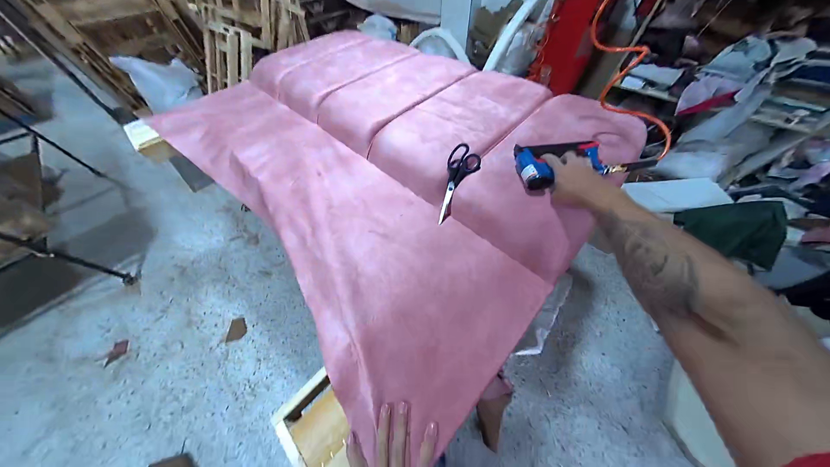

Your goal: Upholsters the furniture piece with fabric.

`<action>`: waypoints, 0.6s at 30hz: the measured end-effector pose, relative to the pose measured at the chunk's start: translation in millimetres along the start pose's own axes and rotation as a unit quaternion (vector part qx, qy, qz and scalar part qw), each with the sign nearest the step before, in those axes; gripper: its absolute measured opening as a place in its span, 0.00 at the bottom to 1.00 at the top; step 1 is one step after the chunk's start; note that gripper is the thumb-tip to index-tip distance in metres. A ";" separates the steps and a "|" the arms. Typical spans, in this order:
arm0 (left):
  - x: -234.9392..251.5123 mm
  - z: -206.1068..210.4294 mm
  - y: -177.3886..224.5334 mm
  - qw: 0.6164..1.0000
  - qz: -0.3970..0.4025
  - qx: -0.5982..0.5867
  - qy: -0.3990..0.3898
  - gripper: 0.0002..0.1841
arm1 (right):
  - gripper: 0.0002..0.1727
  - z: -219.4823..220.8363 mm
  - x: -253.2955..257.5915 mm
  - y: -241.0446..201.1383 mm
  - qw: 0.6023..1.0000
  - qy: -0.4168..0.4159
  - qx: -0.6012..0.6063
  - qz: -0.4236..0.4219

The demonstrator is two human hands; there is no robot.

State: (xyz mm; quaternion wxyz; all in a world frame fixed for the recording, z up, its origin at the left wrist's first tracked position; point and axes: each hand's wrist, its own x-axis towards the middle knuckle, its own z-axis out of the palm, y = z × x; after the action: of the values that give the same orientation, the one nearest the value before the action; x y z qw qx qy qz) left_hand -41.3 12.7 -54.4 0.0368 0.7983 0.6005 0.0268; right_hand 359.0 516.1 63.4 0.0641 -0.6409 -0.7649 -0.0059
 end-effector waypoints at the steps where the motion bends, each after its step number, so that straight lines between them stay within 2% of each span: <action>1: 1.2 2.1 0.4 1.000 -0.008 -0.002 0.007 0.45 | 0.54 -5.5 2.4 -3.0 1.000 -0.017 -0.023 -0.003; 3: 0.8 1.0 0.1 1.000 -0.013 0.001 0.021 0.49 | 0.52 -23.5 -25.3 -27.9 0.998 -0.046 -0.051 -0.004; 4: -0.6 -1.2 0.0 1.000 -0.010 0.007 0.019 0.49 | 0.43 -33.9 -56.8 -48.0 0.998 -0.047 -0.050 -0.006; 5: -4.5 -2.4 2.4 1.000 -0.008 0.006 0.009 0.47 | 0.31 -46.7 -99.4 -69.6 0.998 -0.046 -0.047 -0.008; 6: -7.6 -1.8 3.7 1.000 -0.007 0.008 -0.006 0.45 | 0.26 -59.0 -149.4 -92.6 0.997 -0.068 -0.037 -0.007; 7: -6.5 1.4 2.7 1.000 -0.006 0.012 -0.016 0.43 | 0.25 -72.7 -196.5 -112.3 0.995 -0.094 -0.016 -0.008; 9: -8.4 6.5 2.1 0.999 0.001 0.029 -0.033 0.44 | 0.24 -87.4 -289.1 -129.3 0.987 -0.140 0.071 -0.041; 11: -9.8 8.3 5.0 0.998 0.008 0.056 -0.039 0.45 | 0.16 -61.1 -376.7 -127.1 0.948 -0.197 0.248 -0.033; 12: -10.5 9.0 7.3 0.996 0.014 0.079 -0.038 0.46 | 0.18 -35.8 -410.9 -124.4 0.885 -0.260 0.386 0.022; 13: -10.9 10.1 9.0 0.994 0.018 0.102 -0.038 0.48 | 0.26 -3.1 -439.5 -121.5 0.778 -0.313 0.536 0.097; 14: -11.8 12.1 10.5 0.991 0.022 0.126 -0.035 0.50 | 0.38 37.3 -464.9 -119.4 0.641 -0.341 0.669 0.157; 15: -12.4 15.0 11.8 0.988 0.027 0.147 -0.028 0.51 | 0.45 84.1 -486.3 -120.3 0.513 -0.352 0.761 0.184; 16: -13.1 18.7 12.3 0.985 0.031 0.166 -0.017 0.52 | 0.45 133.4 -504.3 -126.8 0.402 -0.357 0.824 0.182; 18: -18.5 21.6 13.3 0.982 0.042 0.185 -0.010 0.56 | 0.36 215.7 -536.8 -163.6 0.214 -0.360 0.896 0.149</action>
State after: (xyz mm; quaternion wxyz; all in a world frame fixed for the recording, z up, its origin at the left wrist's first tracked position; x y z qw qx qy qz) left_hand -31.8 -9.4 -74.6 -0.1069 0.8162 0.5605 -0.0907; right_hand 270.3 -19.3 -195.3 0.3132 -0.1957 -0.0966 0.9243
